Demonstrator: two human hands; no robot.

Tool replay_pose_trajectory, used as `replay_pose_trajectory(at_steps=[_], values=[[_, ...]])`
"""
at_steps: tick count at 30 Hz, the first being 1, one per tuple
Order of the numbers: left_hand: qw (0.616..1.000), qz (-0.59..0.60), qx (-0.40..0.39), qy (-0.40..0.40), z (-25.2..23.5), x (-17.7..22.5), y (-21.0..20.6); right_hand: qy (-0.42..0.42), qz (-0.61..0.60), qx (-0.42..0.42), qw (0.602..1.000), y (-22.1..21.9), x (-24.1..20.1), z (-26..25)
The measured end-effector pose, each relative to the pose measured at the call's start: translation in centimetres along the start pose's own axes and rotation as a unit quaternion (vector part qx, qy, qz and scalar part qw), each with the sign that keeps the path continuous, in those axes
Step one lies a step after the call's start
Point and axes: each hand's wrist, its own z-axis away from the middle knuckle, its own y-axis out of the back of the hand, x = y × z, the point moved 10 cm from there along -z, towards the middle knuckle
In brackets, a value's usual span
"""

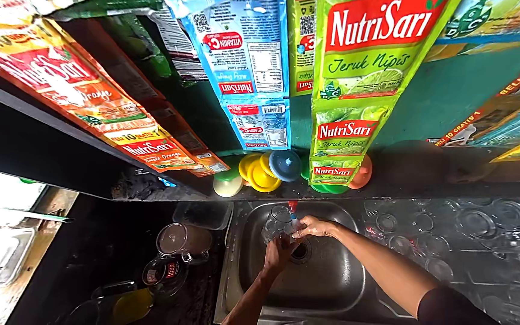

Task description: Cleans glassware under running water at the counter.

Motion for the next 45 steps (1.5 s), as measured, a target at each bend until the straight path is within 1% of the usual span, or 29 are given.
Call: replay_pose_trajectory(at_steps=[2,5,7,9,11,13,15,17,19,21,22,24,25,27,29,31,32,34,37,41,45], values=[[0.999,0.016,0.018,0.021,0.2,-0.4,0.4,0.045,0.078,0.053,0.995,0.1,-1.5,0.5],[0.993,0.075,0.088,0.030,0.1,-1.1,1.1,0.126,0.181,0.158,0.963,-0.3,-3.8,2.0],[0.986,0.112,0.124,0.022,0.1,-1.5,1.6,0.162,0.208,0.252,0.931,0.0,-4.0,3.3],[0.983,0.129,0.127,0.008,0.0,-1.6,1.8,0.183,0.200,0.330,0.904,0.9,-3.7,4.7],[0.984,0.138,0.115,-0.003,-0.1,-1.8,1.6,0.195,0.181,0.360,0.894,1.5,-3.3,5.5],[0.983,0.151,0.107,-0.013,-0.3,-1.8,1.5,0.200,0.178,0.351,0.897,1.5,-3.5,5.8],[0.982,0.163,0.096,-0.021,-0.5,-1.9,1.1,0.193,0.199,0.308,0.910,1.0,-3.8,5.4],[0.983,0.163,0.078,-0.036,-0.5,-1.6,0.5,0.155,0.238,0.227,0.932,-0.1,-3.4,4.3],[0.988,0.139,0.051,-0.048,-0.5,-1.2,-0.2,0.070,0.278,0.111,0.952,-1.9,-2.0,2.8],[0.991,0.114,0.020,-0.063,-0.3,-0.4,-0.8,-0.005,0.264,0.014,0.964,-3.1,-0.3,1.9],[0.991,0.108,0.006,-0.072,-0.3,-0.1,-1.2,-0.022,0.257,-0.011,0.966,-3.4,0.5,1.7],[0.990,0.113,-0.008,-0.086,-0.2,0.3,-1.6,-0.022,0.263,-0.030,0.964,-3.6,1.2,1.9],[0.989,0.119,-0.009,-0.088,-0.1,0.2,-1.8,-0.017,0.266,-0.022,0.964,-3.6,1.2,2.5],[0.987,0.137,-0.005,-0.083,0.2,0.2,-2.0,-0.006,0.257,0.035,0.966,-2.6,0.9,3.6],[0.984,0.158,-0.007,-0.081,0.4,0.2,-2.3,0.016,0.198,0.099,0.975,-1.4,0.9,4.7],[0.983,0.159,-0.018,-0.084,0.6,0.2,-2.5,0.068,0.097,0.152,0.981,-0.6,1.1,5.7],[0.984,0.153,-0.027,-0.085,0.6,0.1,-2.7,0.095,0.041,0.181,0.978,-0.3,1.2,6.3],[0.985,0.144,-0.044,-0.084,0.9,0.0,-3.2,0.116,-0.039,0.248,0.961,0.5,2.0,7.6],[0.985,0.135,-0.062,-0.082,1.0,-0.3,-3.9,0.117,-0.062,0.330,0.935,1.5,4.2,8.9],[0.985,0.137,-0.071,-0.076,1.4,-0.3,-4.5,0.105,-0.068,0.349,0.929,1.1,5.7,9.5],[0.979,0.184,-0.051,-0.072,1.3,-0.1,-4.4,0.091,-0.059,0.370,0.923,1.0,5.6,9.7]])
